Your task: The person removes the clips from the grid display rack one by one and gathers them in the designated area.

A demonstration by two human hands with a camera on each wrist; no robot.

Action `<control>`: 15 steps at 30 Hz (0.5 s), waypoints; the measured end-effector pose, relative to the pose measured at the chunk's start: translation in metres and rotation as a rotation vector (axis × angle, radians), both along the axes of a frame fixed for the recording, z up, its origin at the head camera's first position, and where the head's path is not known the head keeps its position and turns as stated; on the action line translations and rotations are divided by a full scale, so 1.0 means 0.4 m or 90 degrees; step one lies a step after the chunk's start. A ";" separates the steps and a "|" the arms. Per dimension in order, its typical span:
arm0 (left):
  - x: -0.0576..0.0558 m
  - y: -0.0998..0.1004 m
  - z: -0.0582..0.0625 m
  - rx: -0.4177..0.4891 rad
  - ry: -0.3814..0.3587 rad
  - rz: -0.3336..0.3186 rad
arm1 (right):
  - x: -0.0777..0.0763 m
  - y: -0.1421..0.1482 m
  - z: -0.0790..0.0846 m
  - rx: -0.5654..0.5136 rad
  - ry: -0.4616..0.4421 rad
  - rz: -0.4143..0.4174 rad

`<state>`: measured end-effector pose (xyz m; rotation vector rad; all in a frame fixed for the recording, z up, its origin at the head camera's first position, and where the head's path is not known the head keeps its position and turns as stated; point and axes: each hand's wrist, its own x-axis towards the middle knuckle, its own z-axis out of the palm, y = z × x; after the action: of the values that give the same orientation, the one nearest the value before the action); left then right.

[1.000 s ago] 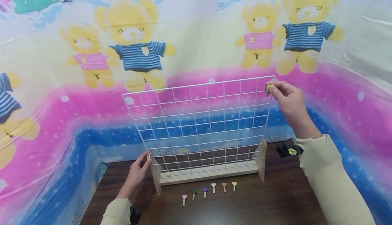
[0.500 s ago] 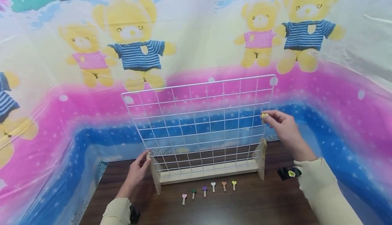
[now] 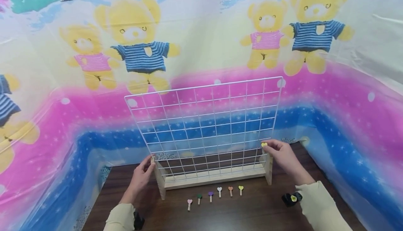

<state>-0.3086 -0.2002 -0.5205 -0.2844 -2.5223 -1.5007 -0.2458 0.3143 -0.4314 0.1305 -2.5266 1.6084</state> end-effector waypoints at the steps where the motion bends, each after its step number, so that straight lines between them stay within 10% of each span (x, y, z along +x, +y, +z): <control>1: 0.000 0.000 0.000 0.000 -0.001 -0.001 | 0.000 -0.002 -0.013 0.009 -0.008 0.000; 15: 0.006 0.002 0.000 0.011 -0.026 0.002 | -0.012 -0.024 -0.211 0.079 -0.081 -0.003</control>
<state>-0.3062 -0.1992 -0.5203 -0.2492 -2.5382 -1.5408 -0.2504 0.3048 -0.5160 0.0357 -2.7204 1.5034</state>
